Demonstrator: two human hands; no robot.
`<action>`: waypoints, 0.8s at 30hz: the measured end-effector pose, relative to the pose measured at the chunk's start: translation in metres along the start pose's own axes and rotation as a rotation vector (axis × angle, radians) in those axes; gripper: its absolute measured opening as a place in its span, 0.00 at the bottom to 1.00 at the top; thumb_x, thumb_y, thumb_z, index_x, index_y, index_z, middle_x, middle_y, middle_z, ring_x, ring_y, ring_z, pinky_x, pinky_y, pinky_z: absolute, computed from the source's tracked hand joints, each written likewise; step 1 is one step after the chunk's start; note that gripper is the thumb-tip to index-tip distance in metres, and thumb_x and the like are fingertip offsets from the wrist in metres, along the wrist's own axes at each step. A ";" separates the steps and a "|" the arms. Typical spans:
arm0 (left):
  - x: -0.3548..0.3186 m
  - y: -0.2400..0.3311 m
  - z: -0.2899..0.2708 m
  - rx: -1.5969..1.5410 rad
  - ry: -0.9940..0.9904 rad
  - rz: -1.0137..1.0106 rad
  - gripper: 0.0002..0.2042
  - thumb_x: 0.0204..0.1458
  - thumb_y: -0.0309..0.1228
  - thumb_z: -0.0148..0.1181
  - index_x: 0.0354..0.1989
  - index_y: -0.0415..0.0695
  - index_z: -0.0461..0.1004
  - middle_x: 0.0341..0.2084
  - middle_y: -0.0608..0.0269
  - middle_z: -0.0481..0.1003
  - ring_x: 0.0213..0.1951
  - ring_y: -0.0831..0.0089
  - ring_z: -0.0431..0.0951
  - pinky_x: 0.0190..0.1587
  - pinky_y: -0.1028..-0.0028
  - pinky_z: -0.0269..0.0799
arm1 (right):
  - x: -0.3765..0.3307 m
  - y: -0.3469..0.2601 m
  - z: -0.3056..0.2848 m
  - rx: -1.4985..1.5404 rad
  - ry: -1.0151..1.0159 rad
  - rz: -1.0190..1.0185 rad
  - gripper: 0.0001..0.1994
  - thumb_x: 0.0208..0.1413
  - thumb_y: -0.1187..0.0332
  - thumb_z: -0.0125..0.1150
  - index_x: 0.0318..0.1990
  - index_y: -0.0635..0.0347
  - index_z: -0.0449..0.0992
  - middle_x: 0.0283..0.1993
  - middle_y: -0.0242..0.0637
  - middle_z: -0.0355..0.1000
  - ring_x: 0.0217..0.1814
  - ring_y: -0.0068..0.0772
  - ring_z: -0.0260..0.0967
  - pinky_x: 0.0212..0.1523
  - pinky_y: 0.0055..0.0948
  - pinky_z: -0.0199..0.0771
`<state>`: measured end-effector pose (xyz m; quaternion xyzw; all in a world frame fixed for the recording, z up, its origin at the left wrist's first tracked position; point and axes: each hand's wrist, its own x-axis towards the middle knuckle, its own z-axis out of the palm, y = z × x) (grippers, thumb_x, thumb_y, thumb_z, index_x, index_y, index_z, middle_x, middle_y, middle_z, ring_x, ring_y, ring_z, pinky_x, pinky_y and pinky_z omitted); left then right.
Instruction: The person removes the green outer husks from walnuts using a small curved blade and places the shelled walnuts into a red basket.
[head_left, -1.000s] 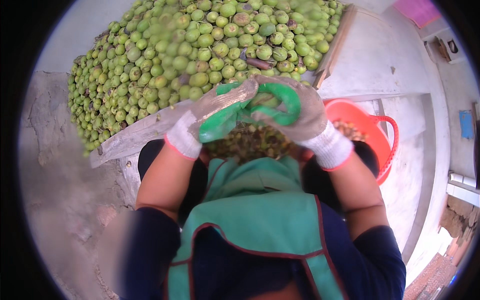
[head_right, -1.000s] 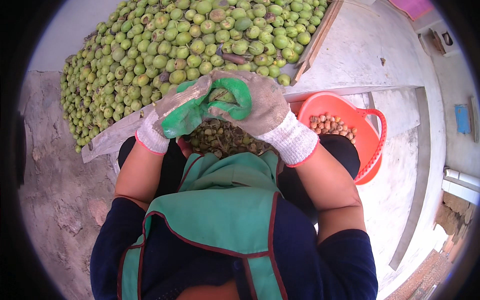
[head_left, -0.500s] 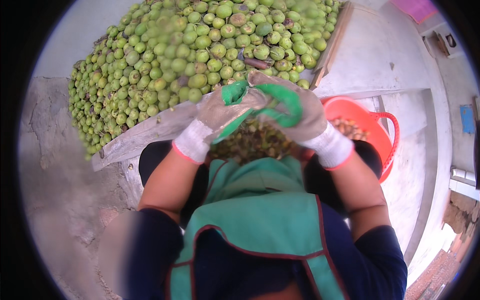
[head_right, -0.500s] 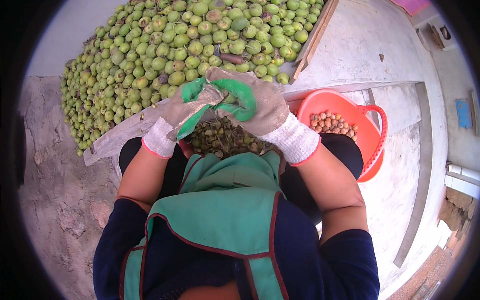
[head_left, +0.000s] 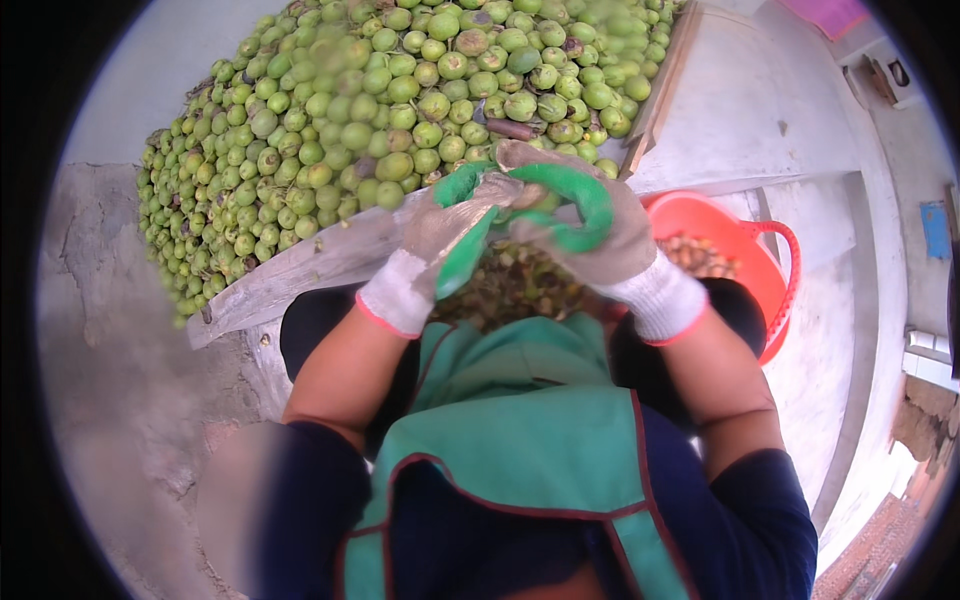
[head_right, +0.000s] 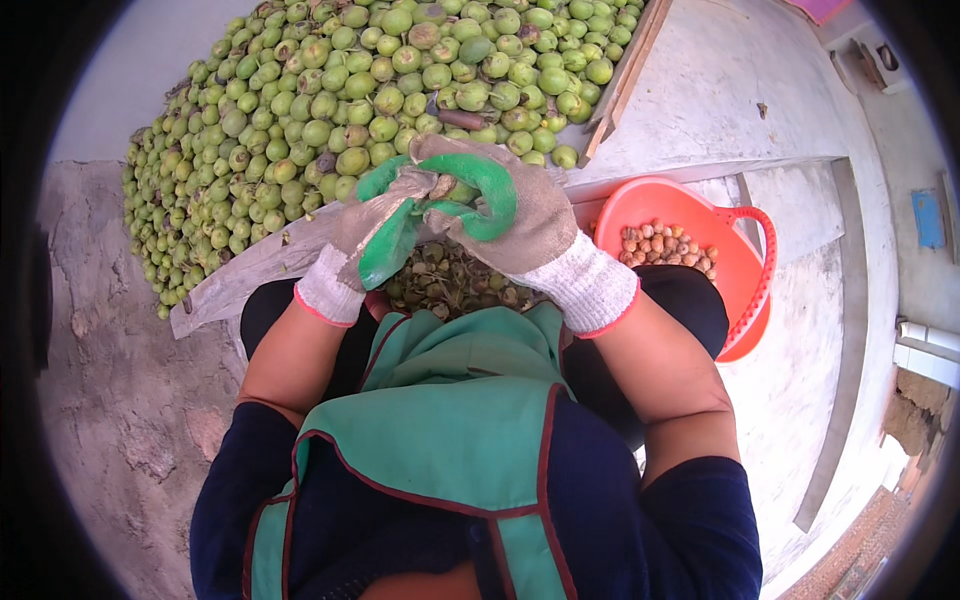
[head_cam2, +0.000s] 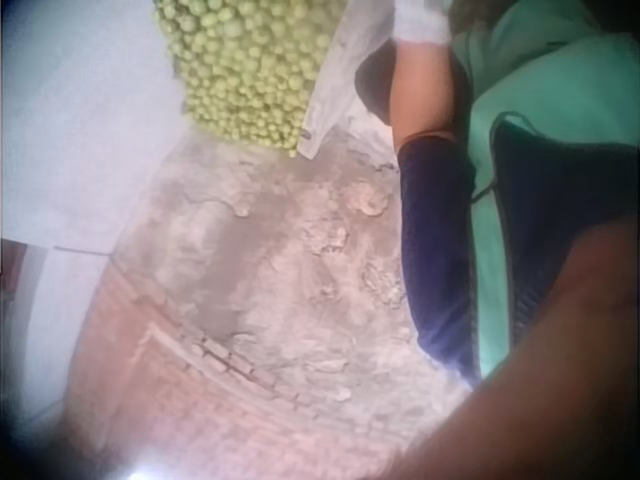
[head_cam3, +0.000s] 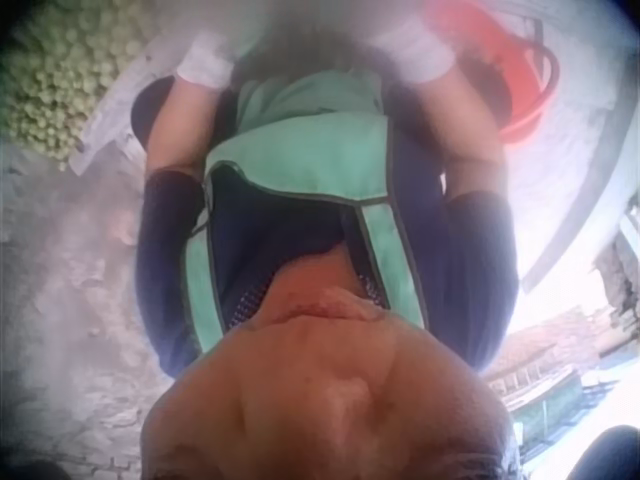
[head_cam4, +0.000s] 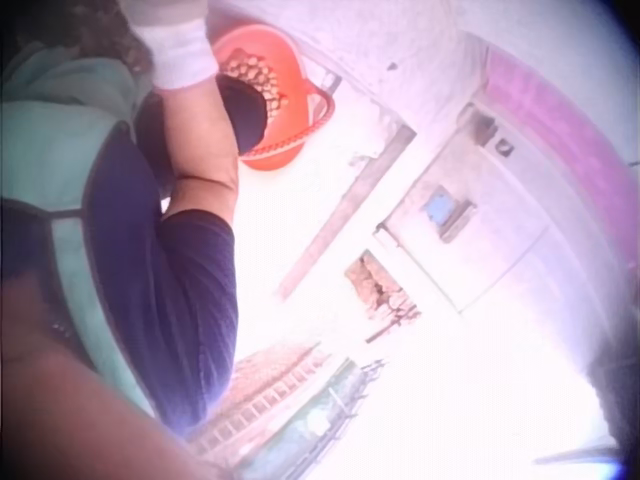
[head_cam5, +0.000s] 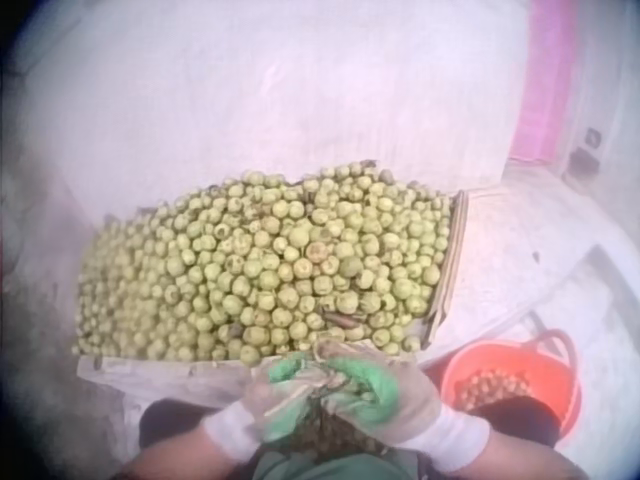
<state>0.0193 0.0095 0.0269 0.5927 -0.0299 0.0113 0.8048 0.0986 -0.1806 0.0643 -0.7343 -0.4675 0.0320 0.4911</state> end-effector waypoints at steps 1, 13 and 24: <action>0.001 0.000 0.002 -0.060 0.046 -0.045 0.16 0.62 0.33 0.58 0.55 0.39 0.73 0.47 0.60 0.76 0.49 0.68 0.78 0.50 0.67 0.76 | -0.001 0.002 -0.001 0.132 -0.001 0.031 0.31 0.51 0.68 0.71 0.64 0.51 0.69 0.64 0.39 0.71 0.57 0.43 0.75 0.51 0.37 0.79; -0.002 0.015 -0.001 0.652 -0.067 0.016 0.19 0.57 0.37 0.65 0.53 0.40 0.75 0.44 0.63 0.80 0.45 0.75 0.80 0.43 0.72 0.75 | -0.004 0.004 -0.007 0.130 -0.082 0.009 0.29 0.50 0.79 0.64 0.62 0.51 0.72 0.59 0.38 0.75 0.58 0.43 0.74 0.55 0.34 0.77; 0.001 0.037 0.000 1.047 -0.245 -0.384 0.25 0.56 0.47 0.65 0.57 0.46 0.73 0.40 0.59 0.81 0.42 0.66 0.81 0.46 0.65 0.77 | -0.014 -0.003 -0.008 -0.169 -0.346 0.222 0.26 0.50 0.67 0.68 0.60 0.49 0.72 0.50 0.47 0.77 0.48 0.56 0.76 0.50 0.46 0.77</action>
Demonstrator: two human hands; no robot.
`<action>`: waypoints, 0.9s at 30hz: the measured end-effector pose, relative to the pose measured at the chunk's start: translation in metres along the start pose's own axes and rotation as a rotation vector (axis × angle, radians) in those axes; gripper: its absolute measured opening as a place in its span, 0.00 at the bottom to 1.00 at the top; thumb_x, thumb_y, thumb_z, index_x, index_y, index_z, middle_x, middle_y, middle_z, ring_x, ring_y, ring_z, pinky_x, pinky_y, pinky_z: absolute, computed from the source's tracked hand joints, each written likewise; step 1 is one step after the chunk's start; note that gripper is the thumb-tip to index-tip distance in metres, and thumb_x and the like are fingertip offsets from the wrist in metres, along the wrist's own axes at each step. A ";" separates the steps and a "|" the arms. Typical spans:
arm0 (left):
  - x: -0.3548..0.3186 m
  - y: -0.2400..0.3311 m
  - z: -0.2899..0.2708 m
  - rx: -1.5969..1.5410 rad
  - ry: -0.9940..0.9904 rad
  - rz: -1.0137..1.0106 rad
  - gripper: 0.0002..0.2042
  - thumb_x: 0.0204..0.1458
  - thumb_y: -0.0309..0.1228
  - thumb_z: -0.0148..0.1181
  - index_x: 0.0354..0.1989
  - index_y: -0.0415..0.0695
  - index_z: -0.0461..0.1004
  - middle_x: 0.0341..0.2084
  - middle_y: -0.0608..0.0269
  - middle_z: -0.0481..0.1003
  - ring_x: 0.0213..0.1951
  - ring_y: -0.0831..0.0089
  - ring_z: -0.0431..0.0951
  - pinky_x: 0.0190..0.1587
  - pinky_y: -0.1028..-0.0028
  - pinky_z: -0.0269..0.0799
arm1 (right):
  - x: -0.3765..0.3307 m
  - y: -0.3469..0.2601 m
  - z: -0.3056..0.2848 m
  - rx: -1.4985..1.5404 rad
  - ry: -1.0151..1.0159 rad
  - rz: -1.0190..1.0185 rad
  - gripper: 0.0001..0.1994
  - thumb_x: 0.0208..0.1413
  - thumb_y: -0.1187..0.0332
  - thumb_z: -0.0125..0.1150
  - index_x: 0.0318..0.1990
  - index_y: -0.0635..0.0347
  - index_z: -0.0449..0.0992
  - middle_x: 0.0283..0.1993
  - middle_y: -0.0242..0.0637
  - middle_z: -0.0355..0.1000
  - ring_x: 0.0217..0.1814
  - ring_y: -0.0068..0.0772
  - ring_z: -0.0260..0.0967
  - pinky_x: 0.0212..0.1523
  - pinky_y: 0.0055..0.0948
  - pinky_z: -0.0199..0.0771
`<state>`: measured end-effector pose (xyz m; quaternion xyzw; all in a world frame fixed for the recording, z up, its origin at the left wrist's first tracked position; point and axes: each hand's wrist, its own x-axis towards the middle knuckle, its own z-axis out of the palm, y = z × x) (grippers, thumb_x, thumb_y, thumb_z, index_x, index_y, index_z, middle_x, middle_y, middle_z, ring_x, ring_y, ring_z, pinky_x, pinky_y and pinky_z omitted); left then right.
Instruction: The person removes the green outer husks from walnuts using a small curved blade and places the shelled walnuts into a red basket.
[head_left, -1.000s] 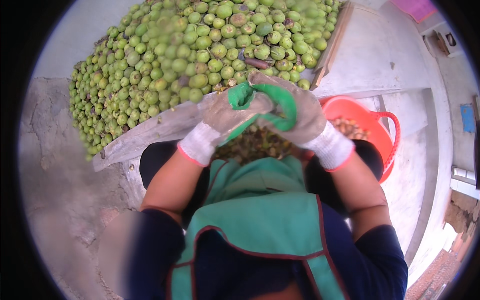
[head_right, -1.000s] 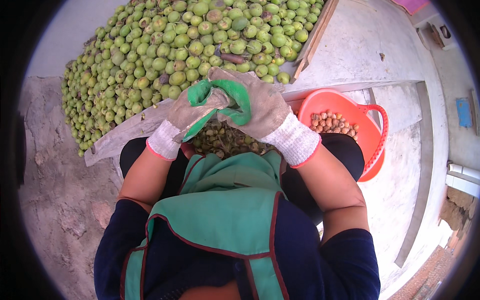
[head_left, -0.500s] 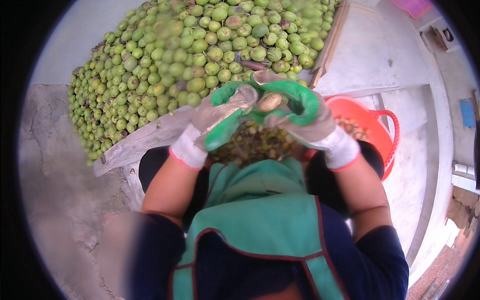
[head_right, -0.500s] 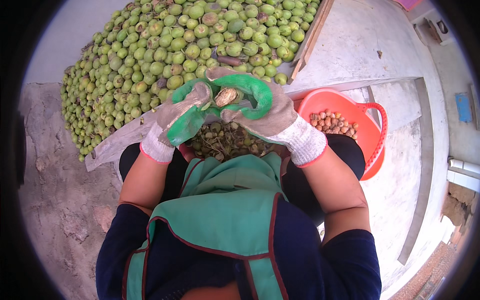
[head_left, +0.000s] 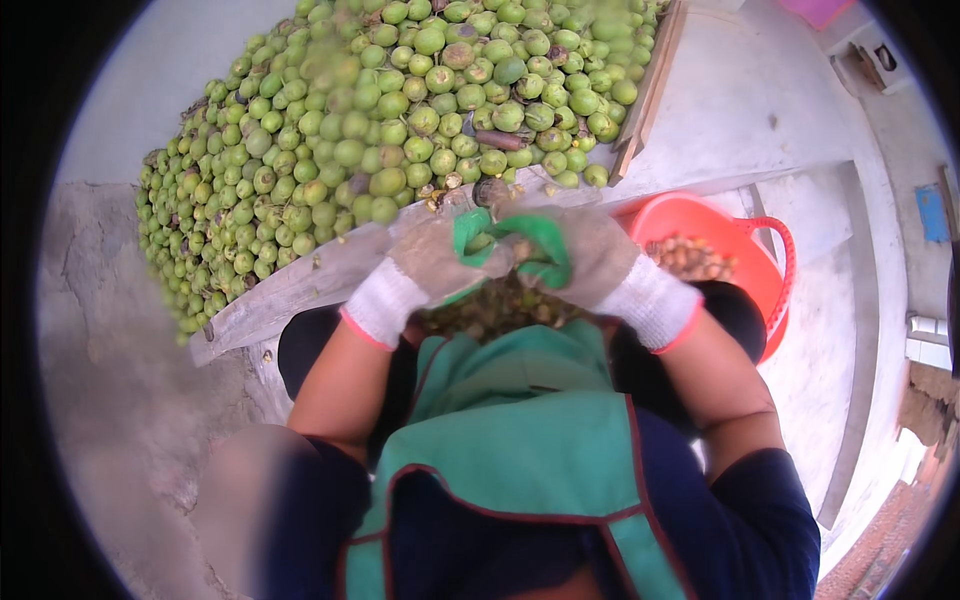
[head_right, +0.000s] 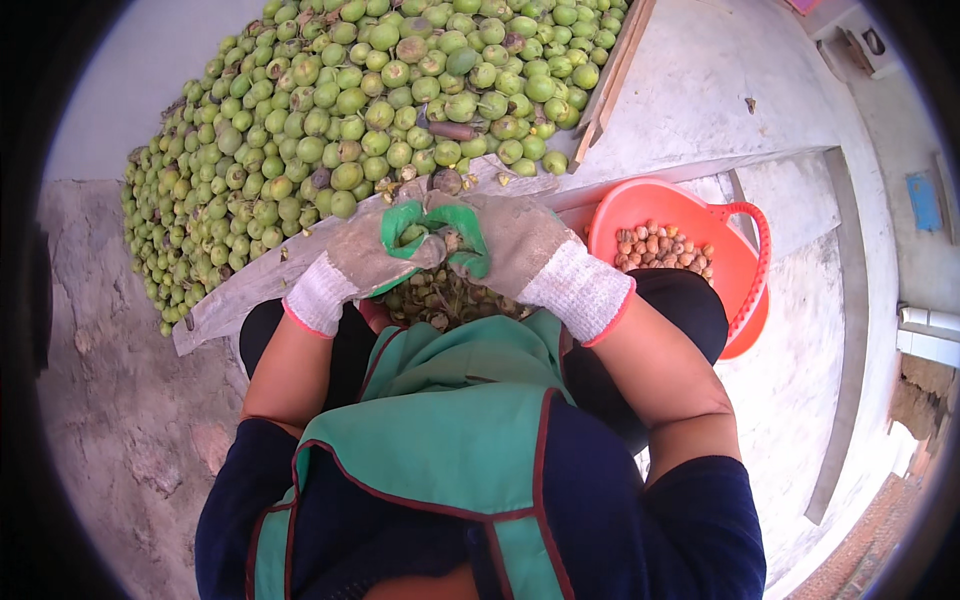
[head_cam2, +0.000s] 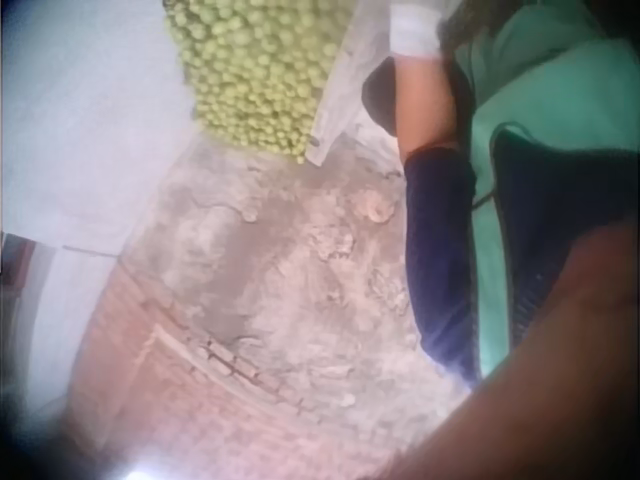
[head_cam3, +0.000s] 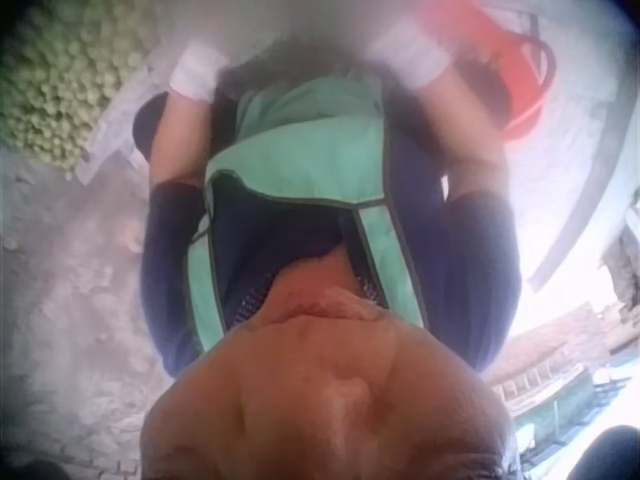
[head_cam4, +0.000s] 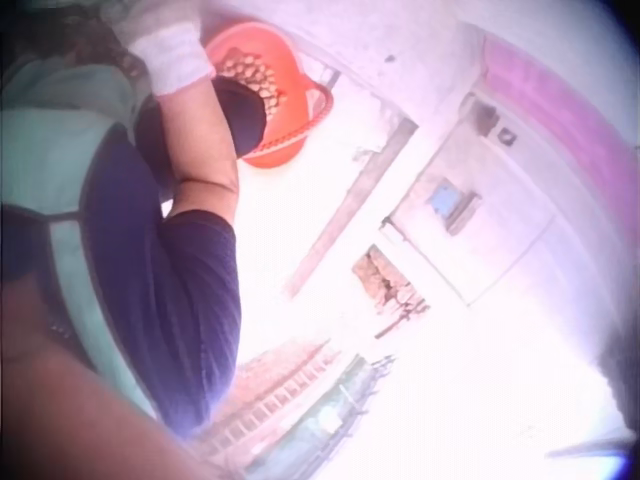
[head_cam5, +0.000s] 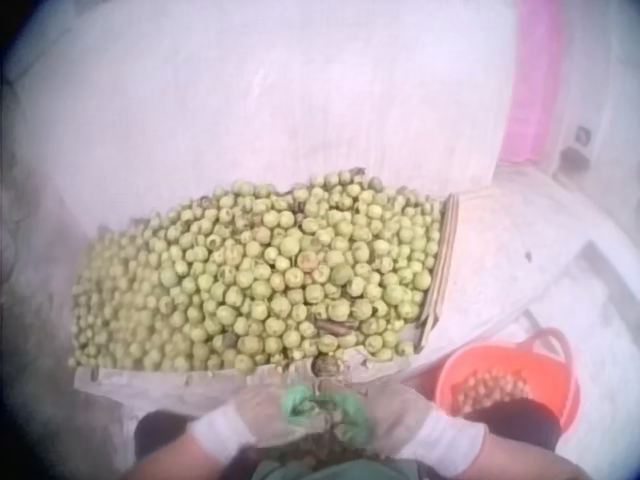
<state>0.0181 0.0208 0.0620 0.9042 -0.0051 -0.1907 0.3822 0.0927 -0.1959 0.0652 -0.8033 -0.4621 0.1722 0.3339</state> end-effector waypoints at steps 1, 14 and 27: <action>-0.006 -0.005 0.010 0.122 0.019 0.012 0.25 0.56 0.48 0.63 0.58 0.48 0.73 0.41 0.57 0.81 0.42 0.63 0.82 0.46 0.64 0.77 | 0.001 0.004 0.000 0.024 -0.067 -0.059 0.28 0.49 0.64 0.69 0.59 0.50 0.71 0.49 0.46 0.76 0.49 0.56 0.75 0.50 0.48 0.77; 0.011 0.006 0.018 0.279 0.227 0.068 0.13 0.61 0.42 0.53 0.50 0.58 0.78 0.29 0.50 0.80 0.30 0.50 0.82 0.31 0.53 0.78 | 0.010 0.000 -0.010 -0.166 -0.018 0.174 0.30 0.55 0.56 0.65 0.64 0.51 0.63 0.54 0.46 0.72 0.47 0.55 0.76 0.44 0.49 0.79; 0.063 -0.013 0.018 0.341 0.046 0.110 0.13 0.56 0.41 0.59 0.42 0.45 0.73 0.29 0.49 0.78 0.34 0.46 0.80 0.34 0.51 0.75 | 0.061 0.036 -0.009 -0.470 -0.221 0.164 0.22 0.60 0.59 0.57 0.60 0.55 0.66 0.58 0.50 0.69 0.51 0.50 0.75 0.48 0.46 0.77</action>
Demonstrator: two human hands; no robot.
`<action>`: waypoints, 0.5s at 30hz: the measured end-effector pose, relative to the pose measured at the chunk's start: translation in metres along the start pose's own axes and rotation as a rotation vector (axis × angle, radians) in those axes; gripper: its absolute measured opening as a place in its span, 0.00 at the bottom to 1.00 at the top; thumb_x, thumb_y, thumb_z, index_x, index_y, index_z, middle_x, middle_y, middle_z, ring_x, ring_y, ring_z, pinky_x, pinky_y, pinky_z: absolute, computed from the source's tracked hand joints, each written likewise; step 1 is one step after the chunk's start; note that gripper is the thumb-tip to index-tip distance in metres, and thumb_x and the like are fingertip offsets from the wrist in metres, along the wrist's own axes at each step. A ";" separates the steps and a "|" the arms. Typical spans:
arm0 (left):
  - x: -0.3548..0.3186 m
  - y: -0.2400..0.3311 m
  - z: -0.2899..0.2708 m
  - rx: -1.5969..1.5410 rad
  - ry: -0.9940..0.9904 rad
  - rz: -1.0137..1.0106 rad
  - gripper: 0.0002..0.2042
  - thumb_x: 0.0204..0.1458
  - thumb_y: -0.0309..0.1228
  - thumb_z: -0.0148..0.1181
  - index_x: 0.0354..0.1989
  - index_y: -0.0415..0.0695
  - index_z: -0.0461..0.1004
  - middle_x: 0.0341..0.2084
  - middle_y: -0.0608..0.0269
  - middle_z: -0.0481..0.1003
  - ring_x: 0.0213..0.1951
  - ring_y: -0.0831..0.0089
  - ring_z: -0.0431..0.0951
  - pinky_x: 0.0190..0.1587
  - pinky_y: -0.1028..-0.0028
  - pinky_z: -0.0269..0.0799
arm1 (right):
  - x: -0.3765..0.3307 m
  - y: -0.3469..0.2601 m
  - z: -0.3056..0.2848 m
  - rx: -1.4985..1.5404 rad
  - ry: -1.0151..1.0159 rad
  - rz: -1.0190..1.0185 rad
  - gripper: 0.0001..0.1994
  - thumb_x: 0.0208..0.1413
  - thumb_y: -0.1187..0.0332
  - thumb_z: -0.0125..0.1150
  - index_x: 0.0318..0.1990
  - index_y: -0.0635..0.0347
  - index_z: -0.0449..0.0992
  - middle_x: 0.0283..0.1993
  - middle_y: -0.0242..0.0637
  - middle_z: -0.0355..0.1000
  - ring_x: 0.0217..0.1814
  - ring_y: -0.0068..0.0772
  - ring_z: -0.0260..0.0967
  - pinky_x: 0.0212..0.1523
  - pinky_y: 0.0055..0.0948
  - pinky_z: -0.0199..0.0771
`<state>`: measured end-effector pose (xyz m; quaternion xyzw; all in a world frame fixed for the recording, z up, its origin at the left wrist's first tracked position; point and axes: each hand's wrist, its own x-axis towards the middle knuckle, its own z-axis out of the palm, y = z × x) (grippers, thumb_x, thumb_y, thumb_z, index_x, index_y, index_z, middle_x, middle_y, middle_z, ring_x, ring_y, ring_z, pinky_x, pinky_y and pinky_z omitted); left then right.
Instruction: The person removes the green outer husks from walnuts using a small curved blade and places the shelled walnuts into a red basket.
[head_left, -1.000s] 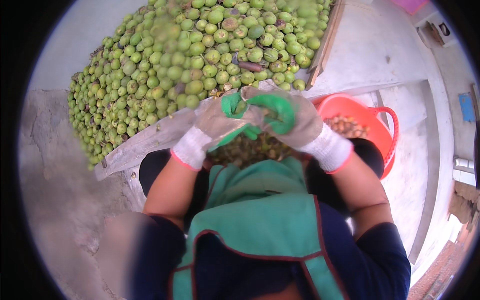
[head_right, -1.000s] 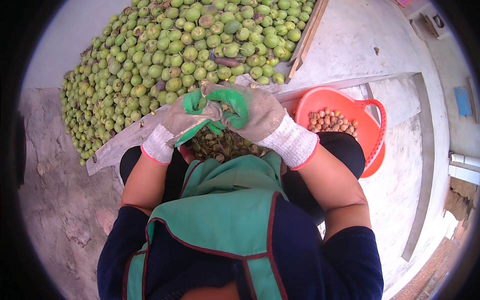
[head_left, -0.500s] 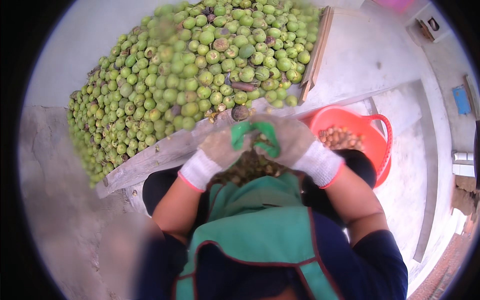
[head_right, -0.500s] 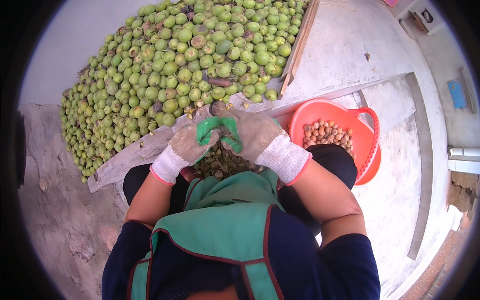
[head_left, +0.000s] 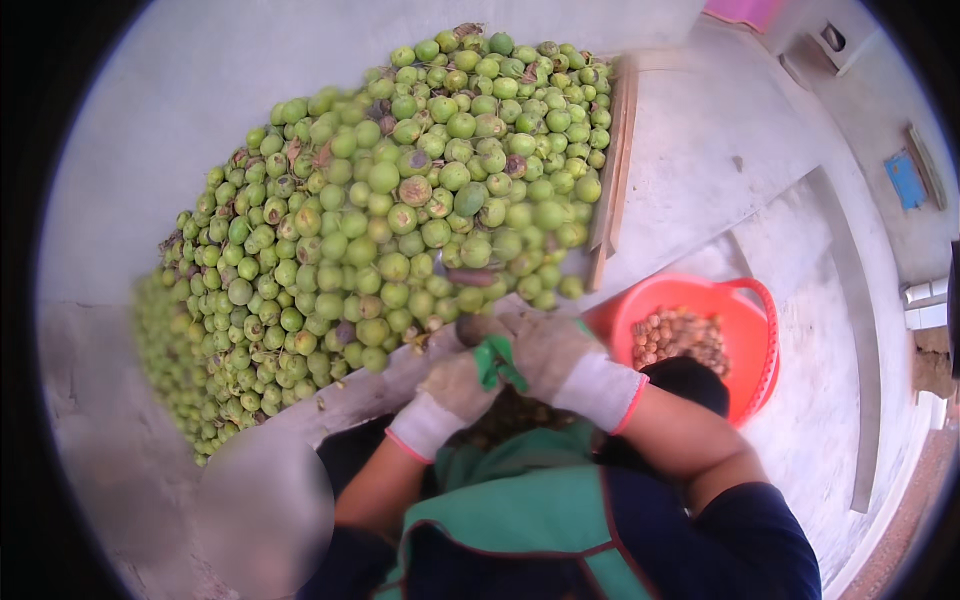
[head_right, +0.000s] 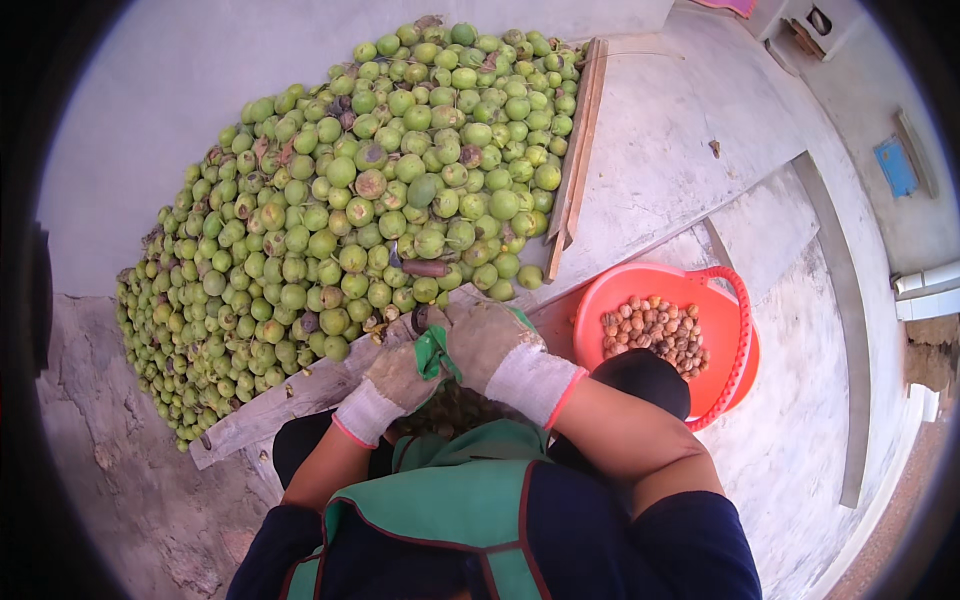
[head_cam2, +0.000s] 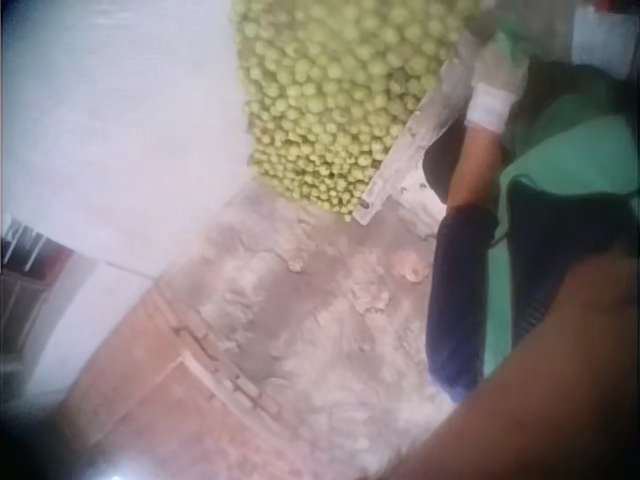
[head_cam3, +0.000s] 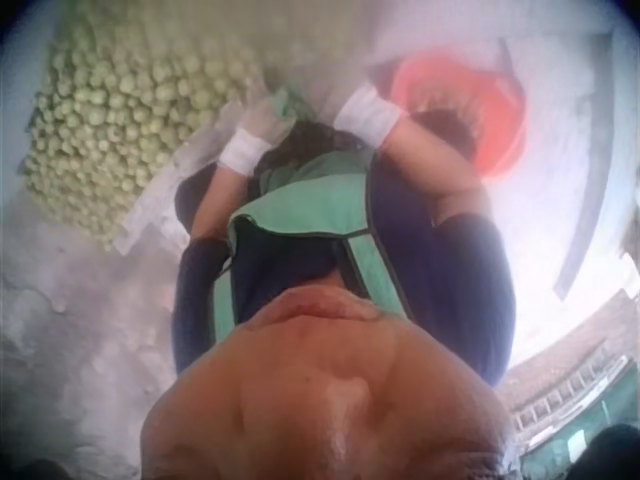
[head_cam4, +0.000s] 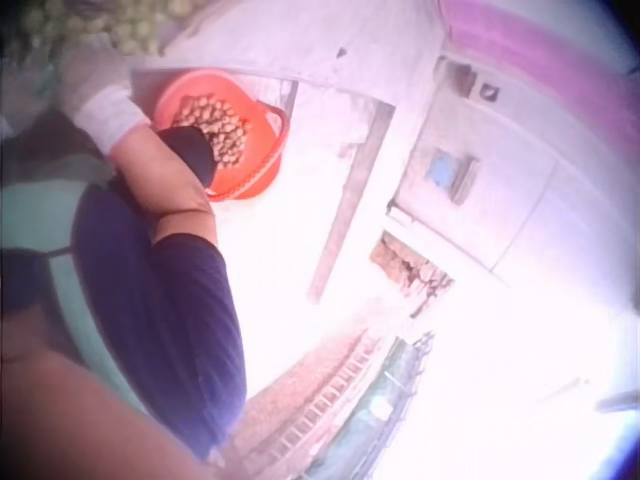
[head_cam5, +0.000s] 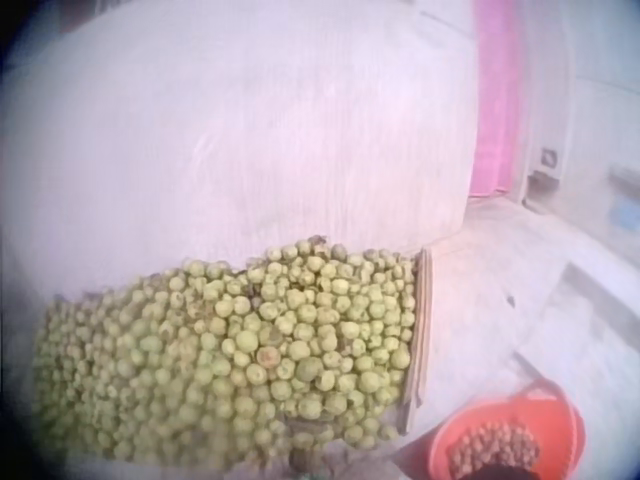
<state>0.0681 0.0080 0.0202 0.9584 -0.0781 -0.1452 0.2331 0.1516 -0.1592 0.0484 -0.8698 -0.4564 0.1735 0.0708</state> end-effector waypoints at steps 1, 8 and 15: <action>0.003 -0.005 0.003 -0.005 0.009 0.005 0.13 0.56 0.41 0.59 0.42 0.45 0.73 0.29 0.49 0.78 0.34 0.46 0.80 0.34 0.51 0.75 | 0.006 0.003 0.003 -0.014 0.001 -0.016 0.21 0.60 0.60 0.57 0.58 0.55 0.68 0.58 0.50 0.69 0.53 0.50 0.74 0.49 0.45 0.76; 0.025 -0.030 0.013 0.066 -0.084 0.040 0.11 0.56 0.38 0.58 0.41 0.44 0.73 0.31 0.48 0.78 0.37 0.47 0.80 0.41 0.50 0.74 | 0.025 0.014 0.002 0.050 -0.046 -0.016 0.22 0.57 0.62 0.58 0.57 0.60 0.70 0.56 0.49 0.70 0.58 0.47 0.72 0.53 0.44 0.75; 0.043 -0.027 0.000 -0.029 -0.029 0.131 0.09 0.59 0.36 0.54 0.40 0.45 0.74 0.33 0.49 0.79 0.38 0.49 0.80 0.43 0.53 0.74 | 0.035 0.039 -0.008 0.111 -0.040 0.099 0.28 0.54 0.55 0.63 0.61 0.55 0.67 0.54 0.46 0.72 0.52 0.49 0.75 0.50 0.47 0.75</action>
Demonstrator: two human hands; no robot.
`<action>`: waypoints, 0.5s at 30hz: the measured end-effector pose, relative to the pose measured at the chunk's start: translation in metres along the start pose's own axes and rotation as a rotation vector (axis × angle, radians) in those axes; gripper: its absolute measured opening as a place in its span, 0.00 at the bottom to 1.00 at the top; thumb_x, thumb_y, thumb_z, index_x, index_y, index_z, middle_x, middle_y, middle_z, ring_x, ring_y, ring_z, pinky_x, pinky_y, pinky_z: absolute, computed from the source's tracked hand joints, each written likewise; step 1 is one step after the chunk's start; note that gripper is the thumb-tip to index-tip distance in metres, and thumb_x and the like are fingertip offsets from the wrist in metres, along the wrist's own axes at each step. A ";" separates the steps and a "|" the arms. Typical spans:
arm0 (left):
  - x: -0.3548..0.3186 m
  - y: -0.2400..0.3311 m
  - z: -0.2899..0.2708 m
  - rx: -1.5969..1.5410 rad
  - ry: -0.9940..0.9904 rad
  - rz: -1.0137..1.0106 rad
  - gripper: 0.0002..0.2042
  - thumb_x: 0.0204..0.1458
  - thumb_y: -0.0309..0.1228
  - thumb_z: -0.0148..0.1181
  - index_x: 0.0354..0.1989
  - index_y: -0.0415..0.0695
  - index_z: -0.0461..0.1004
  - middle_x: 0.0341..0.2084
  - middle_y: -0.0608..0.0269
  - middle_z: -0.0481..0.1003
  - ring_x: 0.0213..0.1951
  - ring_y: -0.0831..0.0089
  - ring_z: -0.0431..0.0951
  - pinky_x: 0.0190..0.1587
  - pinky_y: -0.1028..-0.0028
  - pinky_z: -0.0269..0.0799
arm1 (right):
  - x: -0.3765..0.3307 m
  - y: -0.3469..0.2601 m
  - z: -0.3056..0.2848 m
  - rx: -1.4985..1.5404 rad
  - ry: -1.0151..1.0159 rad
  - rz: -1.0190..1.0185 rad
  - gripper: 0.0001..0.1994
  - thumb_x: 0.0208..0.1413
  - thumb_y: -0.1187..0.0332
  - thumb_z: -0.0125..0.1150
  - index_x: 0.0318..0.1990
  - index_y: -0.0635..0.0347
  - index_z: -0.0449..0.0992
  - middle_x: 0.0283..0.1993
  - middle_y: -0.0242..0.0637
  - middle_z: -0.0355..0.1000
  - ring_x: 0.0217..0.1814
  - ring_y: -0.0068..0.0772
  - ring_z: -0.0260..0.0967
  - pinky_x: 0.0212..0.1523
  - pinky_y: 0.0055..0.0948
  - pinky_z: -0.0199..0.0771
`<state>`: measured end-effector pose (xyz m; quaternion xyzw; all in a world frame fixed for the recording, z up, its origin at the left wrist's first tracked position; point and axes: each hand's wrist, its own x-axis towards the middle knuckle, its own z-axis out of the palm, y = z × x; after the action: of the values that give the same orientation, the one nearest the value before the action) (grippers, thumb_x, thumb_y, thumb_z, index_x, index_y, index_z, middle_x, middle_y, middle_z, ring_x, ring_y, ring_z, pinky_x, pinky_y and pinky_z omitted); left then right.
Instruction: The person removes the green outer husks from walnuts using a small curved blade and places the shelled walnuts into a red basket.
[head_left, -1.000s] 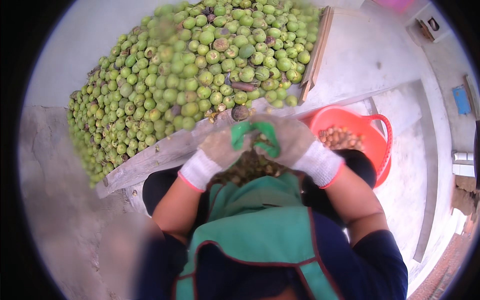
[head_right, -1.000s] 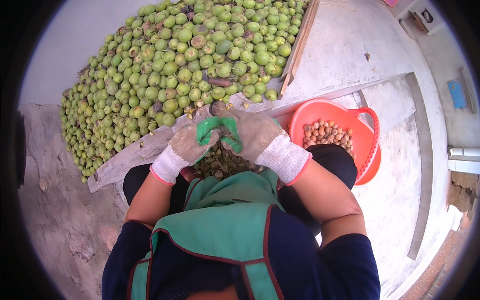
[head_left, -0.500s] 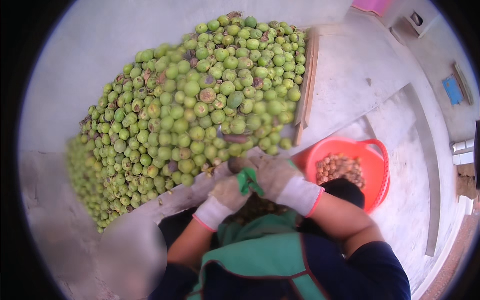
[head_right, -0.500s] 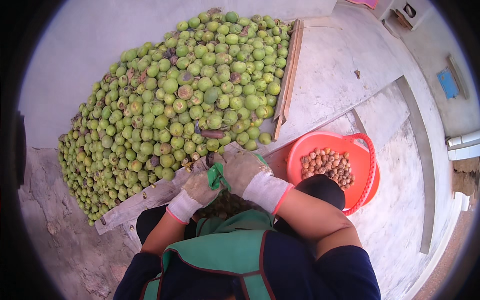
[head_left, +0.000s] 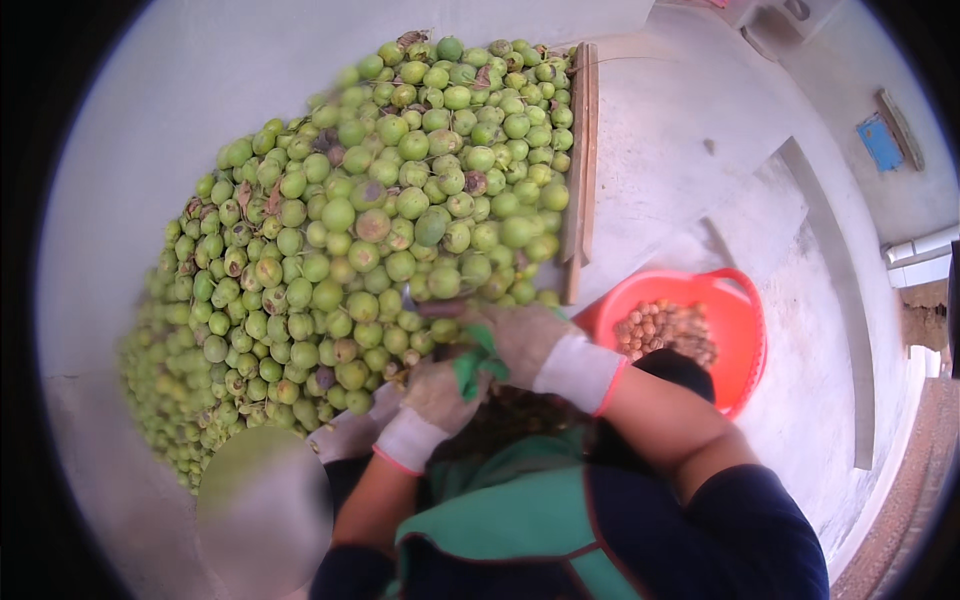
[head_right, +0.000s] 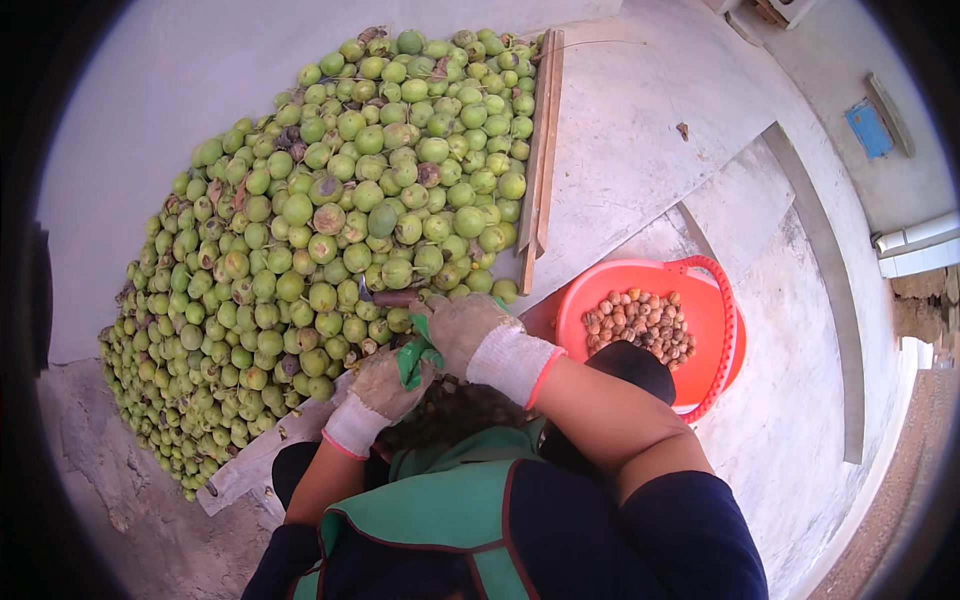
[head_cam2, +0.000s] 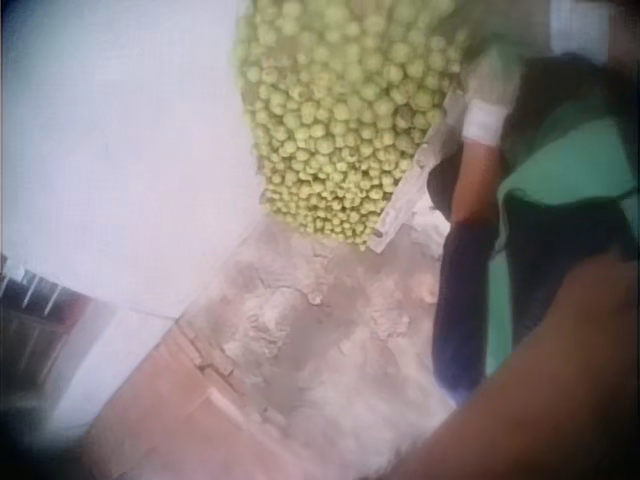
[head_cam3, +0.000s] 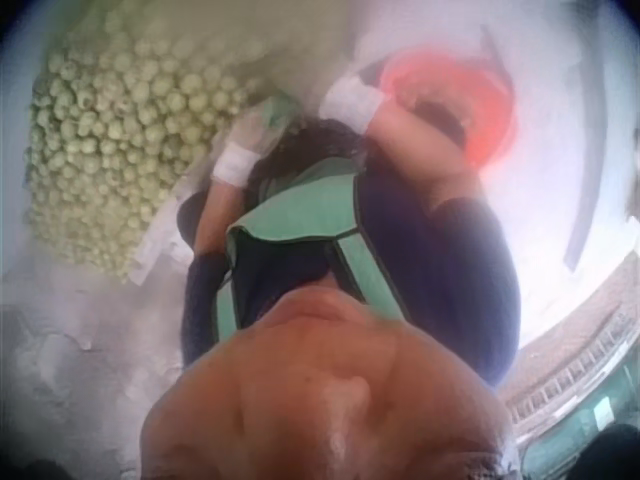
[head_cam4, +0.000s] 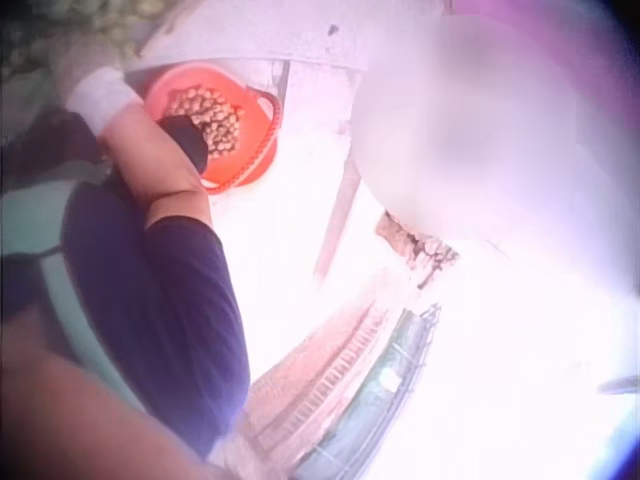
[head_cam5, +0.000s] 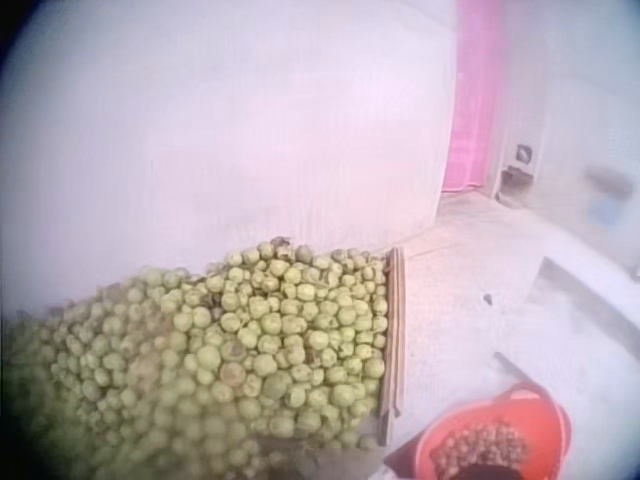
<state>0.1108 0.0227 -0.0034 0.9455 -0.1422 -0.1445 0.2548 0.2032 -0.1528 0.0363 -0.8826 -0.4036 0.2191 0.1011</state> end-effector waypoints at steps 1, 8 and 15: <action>0.003 -0.005 0.006 -0.015 0.024 -0.015 0.10 0.60 0.36 0.54 0.41 0.45 0.75 0.32 0.49 0.79 0.37 0.48 0.80 0.43 0.53 0.75 | 0.002 0.003 -0.002 -0.017 0.024 0.031 0.27 0.56 0.52 0.63 0.60 0.53 0.67 0.55 0.45 0.72 0.50 0.49 0.76 0.49 0.48 0.75; 0.001 -0.001 0.005 -0.083 0.107 -0.045 0.17 0.58 0.37 0.57 0.55 0.48 0.76 0.34 0.48 0.81 0.38 0.49 0.82 0.43 0.56 0.78 | 0.016 0.057 -0.027 0.265 0.614 0.223 0.30 0.56 0.52 0.64 0.63 0.52 0.66 0.60 0.45 0.71 0.55 0.52 0.74 0.55 0.45 0.75; 0.006 0.000 -0.003 -0.122 0.068 -0.094 0.19 0.57 0.38 0.58 0.57 0.49 0.75 0.38 0.48 0.82 0.40 0.50 0.82 0.45 0.57 0.79 | 0.039 0.185 0.040 0.541 0.431 0.952 0.47 0.50 0.43 0.65 0.72 0.60 0.55 0.71 0.48 0.62 0.68 0.47 0.66 0.67 0.38 0.66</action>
<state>0.1176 0.0215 -0.0017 0.9382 -0.0797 -0.1328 0.3096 0.3302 -0.2441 -0.0768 -0.9341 0.1369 0.1512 0.2930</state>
